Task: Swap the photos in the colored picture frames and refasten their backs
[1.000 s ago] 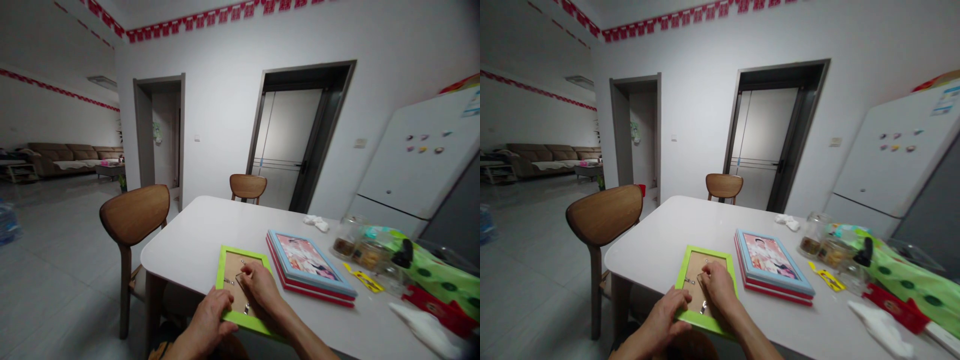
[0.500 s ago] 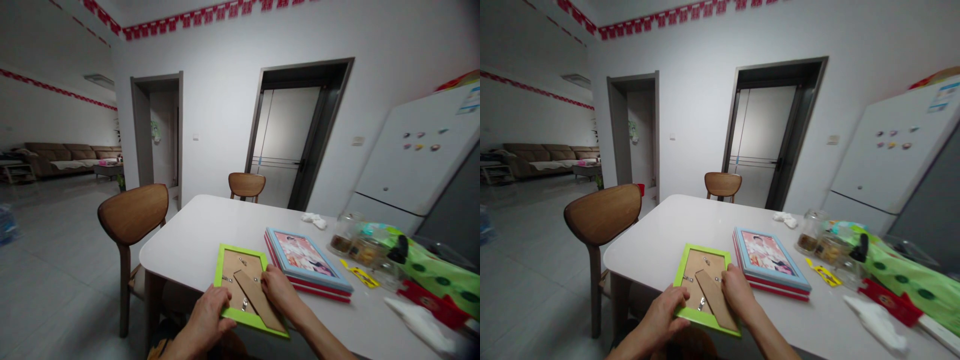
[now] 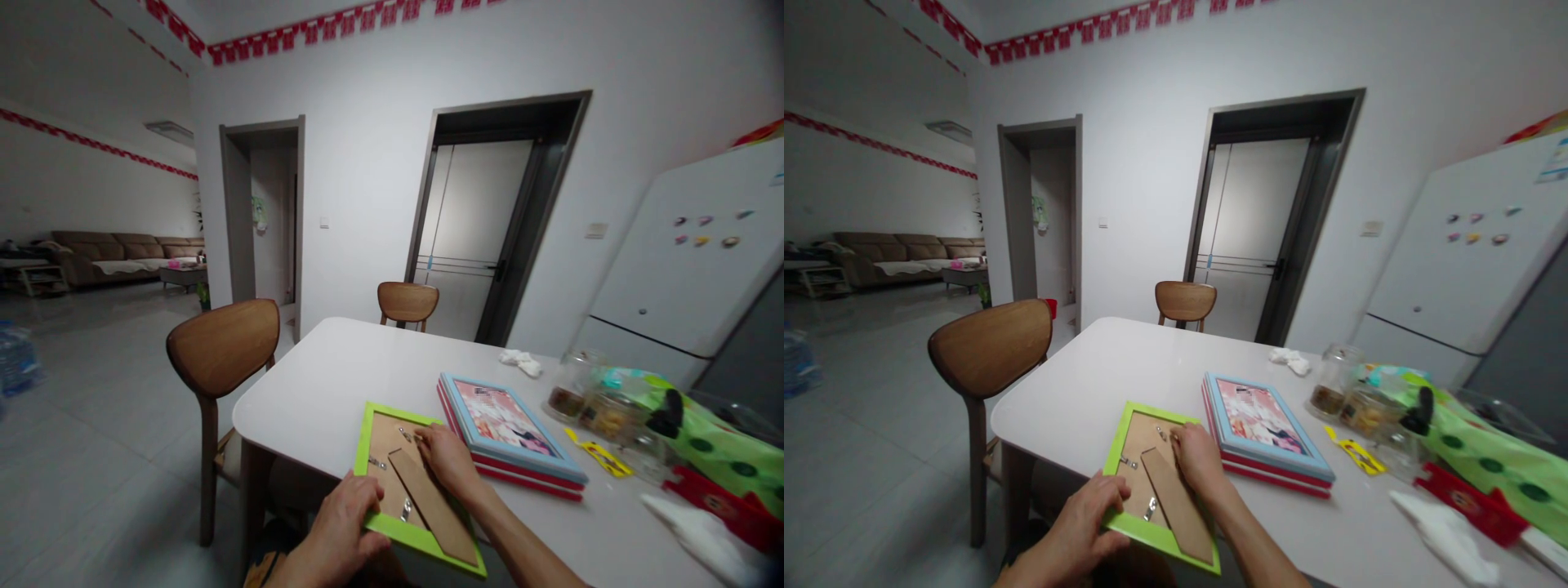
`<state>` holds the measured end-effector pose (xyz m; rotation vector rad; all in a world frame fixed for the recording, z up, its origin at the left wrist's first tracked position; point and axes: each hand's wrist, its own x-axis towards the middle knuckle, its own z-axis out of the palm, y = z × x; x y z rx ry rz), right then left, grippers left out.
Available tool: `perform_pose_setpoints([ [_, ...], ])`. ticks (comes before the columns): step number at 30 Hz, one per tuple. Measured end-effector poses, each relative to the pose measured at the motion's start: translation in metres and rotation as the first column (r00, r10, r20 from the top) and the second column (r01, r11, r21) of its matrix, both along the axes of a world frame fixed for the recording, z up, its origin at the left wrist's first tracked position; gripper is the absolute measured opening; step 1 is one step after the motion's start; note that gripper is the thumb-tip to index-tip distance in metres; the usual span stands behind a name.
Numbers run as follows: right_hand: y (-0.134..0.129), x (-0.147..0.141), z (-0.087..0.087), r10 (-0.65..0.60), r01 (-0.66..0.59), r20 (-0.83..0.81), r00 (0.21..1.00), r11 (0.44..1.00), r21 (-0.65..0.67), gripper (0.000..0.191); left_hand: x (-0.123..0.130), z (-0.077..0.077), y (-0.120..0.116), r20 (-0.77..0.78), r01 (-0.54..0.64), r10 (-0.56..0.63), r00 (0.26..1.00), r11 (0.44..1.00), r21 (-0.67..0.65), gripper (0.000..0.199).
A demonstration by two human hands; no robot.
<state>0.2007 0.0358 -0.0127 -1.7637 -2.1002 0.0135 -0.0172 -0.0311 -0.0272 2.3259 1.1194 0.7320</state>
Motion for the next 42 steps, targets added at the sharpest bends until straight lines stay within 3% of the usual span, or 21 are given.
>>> perform_pose_setpoints([
  [6,0.024,-0.018,-0.007,0.041,-0.044,-0.044,0.998,0.997,-0.06,0.022,0.001,0.001,-0.002,-0.017,0.002,-0.002,1.0,1.0,-0.006,0.026],
  [11,0.044,-0.024,-0.014,-0.078,0.066,-0.096,0.992,0.99,-0.126,0.023,0.001,0.004,-0.007,-0.035,0.002,-0.002,0.999,1.0,-0.008,0.028],
  [19,0.071,-0.022,-0.014,-0.268,0.243,-0.173,0.948,0.958,-0.152,0.028,-0.001,-0.003,-0.006,-0.067,0.081,-0.079,0.995,0.996,0.028,0.035],
  [25,0.054,-0.021,-0.011,-0.221,0.204,-0.311,0.925,0.975,-0.086,0.028,-0.007,0.004,-0.007,-0.175,0.113,-0.098,0.98,0.99,0.081,0.034],
  [28,0.043,-0.013,-0.009,-0.188,0.166,-0.4,0.897,0.982,-0.09,0.03,0.013,-0.001,-0.01,-0.256,0.185,-0.126,0.958,0.957,0.222,0.036],
  [32,0.023,0.006,-0.006,-0.156,0.139,-0.486,0.86,0.988,-0.071,0.025,0.052,-0.015,-0.012,-0.321,0.234,-0.112,0.94,0.899,0.37,0.015],
  [36,-0.002,0.024,-0.005,-0.137,0.142,-0.555,0.82,0.989,-0.035,0.029,0.061,-0.006,-0.012,-0.309,0.192,-0.102,0.945,0.942,0.276,0.012],
  [39,-0.016,0.028,-0.01,-0.155,0.165,-0.638,0.754,0.985,-0.045,0.032,0.055,0.013,-0.01,-0.235,0.081,-0.024,0.972,0.968,0.236,0.028],
  [42,-0.025,0.023,-0.015,-0.151,0.165,-0.685,0.713,0.985,-0.045,0.026,0.057,0.013,-0.004,-0.278,0.153,-0.078,0.957,0.953,0.26,0.073],
])
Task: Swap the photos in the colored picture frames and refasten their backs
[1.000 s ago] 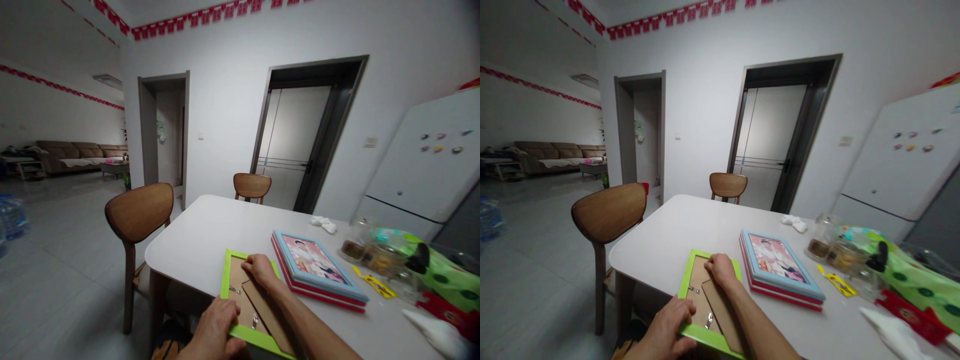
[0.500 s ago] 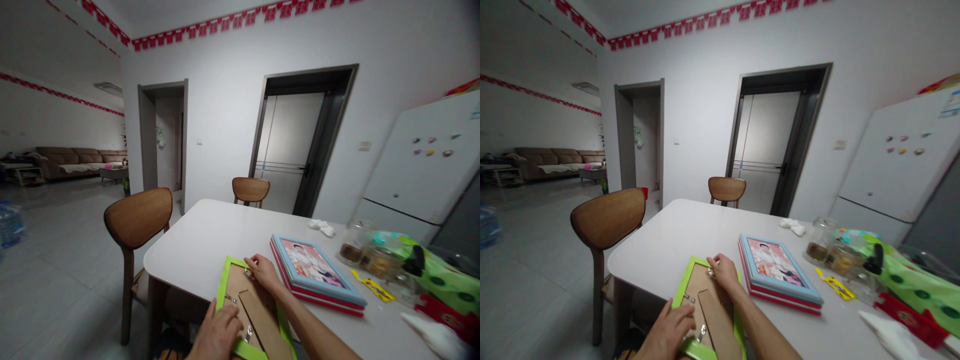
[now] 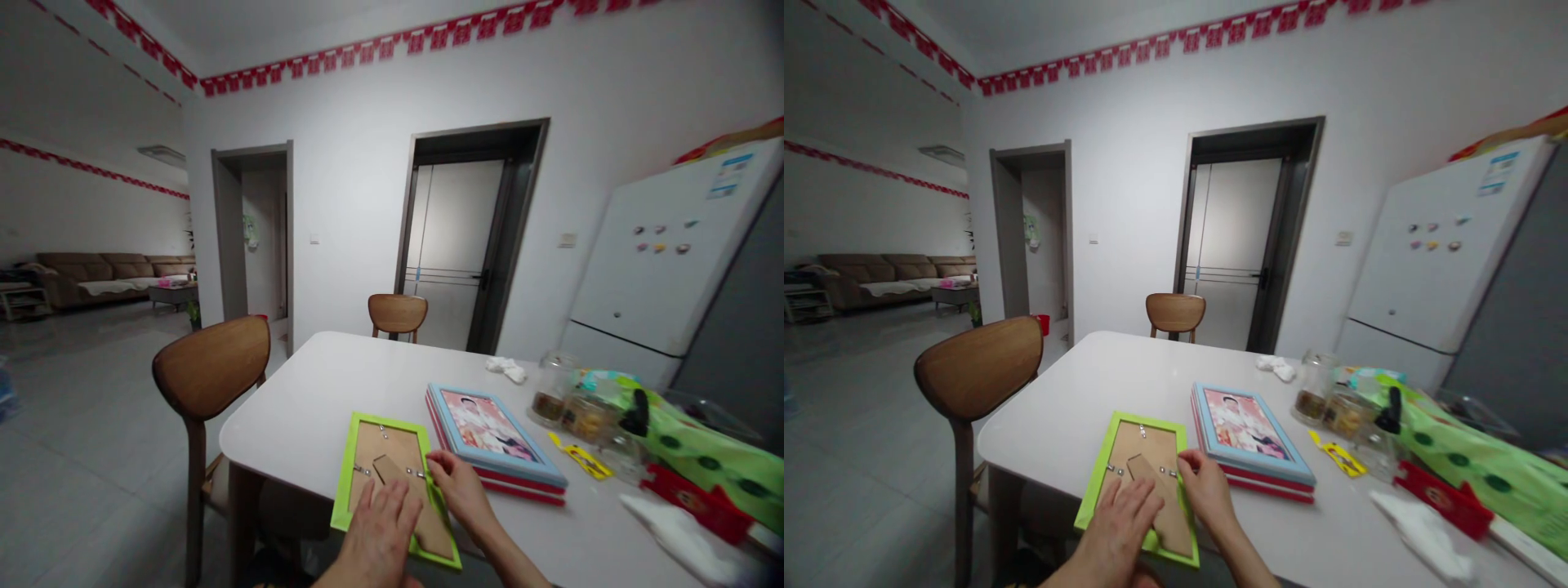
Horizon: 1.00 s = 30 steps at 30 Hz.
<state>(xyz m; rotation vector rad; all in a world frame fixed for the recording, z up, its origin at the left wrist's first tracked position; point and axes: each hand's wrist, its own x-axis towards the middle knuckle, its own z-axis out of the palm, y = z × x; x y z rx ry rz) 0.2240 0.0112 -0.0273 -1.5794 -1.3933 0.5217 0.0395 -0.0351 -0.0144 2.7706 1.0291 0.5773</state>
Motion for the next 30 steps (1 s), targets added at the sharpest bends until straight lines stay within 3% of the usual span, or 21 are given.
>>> perform_pose_setpoints([
  [1,-0.002,-0.002,-0.001,0.004,-0.004,-0.008,1.0,1.0,0.003,0.024,0.002,-0.006,0.003,-0.048,0.021,-0.021,0.999,1.0,-0.004,0.077],
  [4,-0.008,-0.004,0.001,0.021,-0.023,-0.106,0.994,1.0,-0.019,0.022,0.008,-0.03,0.012,-0.147,0.009,-0.007,0.989,1.0,0.012,0.054],
  [6,-0.012,-0.002,0.003,-0.005,-0.007,-0.241,0.971,0.999,-0.051,0.025,0.006,-0.037,0.017,-0.135,0.016,-0.009,0.991,0.999,0.05,0.048],
  [8,-0.017,-0.002,0.005,-0.074,0.044,-0.405,0.911,0.996,-0.083,0.03,0.001,-0.028,0.021,-0.013,0.023,-0.022,1.0,0.997,0.072,0.05],
  [10,-0.021,-0.011,0.004,-0.115,0.045,-0.558,0.822,0.989,-0.138,0.035,-0.004,-0.003,0.023,0.264,-0.036,0.022,0.964,0.998,0.047,0.049],
  [11,-0.024,-0.02,0.004,-0.111,0.004,-0.618,0.778,0.985,-0.172,0.037,-0.004,0.013,0.023,0.455,-0.084,0.075,0.887,0.996,0.0,0.047],
  [12,-0.026,-0.032,0.003,-0.088,-0.069,-0.67,0.738,0.977,-0.204,0.039,-0.004,0.029,0.024,0.637,-0.119,0.148,0.756,0.989,-0.088,0.043],
  [14,-0.03,-0.059,0.004,-0.007,-0.232,-0.746,0.666,0.948,-0.217,0.039,0.001,0.056,0.026,0.85,-0.02,0.309,0.427,0.943,-0.333,0.034],
  [16,-0.032,-0.078,0.012,0.073,-0.272,-0.795,0.602,0.955,-0.119,0.039,0.009,0.072,0.027,0.886,0.204,0.445,0.129,0.863,-0.463,0.032],
  [17,-0.032,-0.081,0.02,0.092,-0.237,-0.808,0.583,0.969,-0.061,0.039,0.013,0.075,0.028,0.873,0.297,0.487,0.023,0.83,-0.471,0.032],
  [19,-0.032,-0.068,0.041,0.091,-0.125,-0.809,0.581,0.992,0.021,0.039,0.022,0.077,0.032,0.847,0.4,0.523,-0.095,0.799,-0.449,0.032],
  [22,-0.025,-0.008,0.077,0.057,-0.021,-0.718,0.693,0.998,0.059,0.042,0.041,0.073,0.042,0.821,0.463,0.564,-0.083,0.752,-0.47,0.041],
  [24,-0.016,0.043,0.091,0.01,0.01,-0.636,0.772,1.0,0.028,0.044,0.061,0.067,0.052,0.813,0.475,0.581,0.025,0.709,-0.521,0.044],
  [27,0.001,0.11,0.09,-0.072,0.06,-0.502,0.862,0.997,-0.04,0.042,0.101,0.051,0.065,0.81,0.402,0.524,0.265,0.704,-0.586,0.039],
  [30,0.016,0.156,0.074,-0.135,0.097,-0.382,0.914,0.988,-0.116,0.039,0.136,0.034,0.074,0.786,0.319,0.488,0.379,0.729,-0.606,0.035],
])
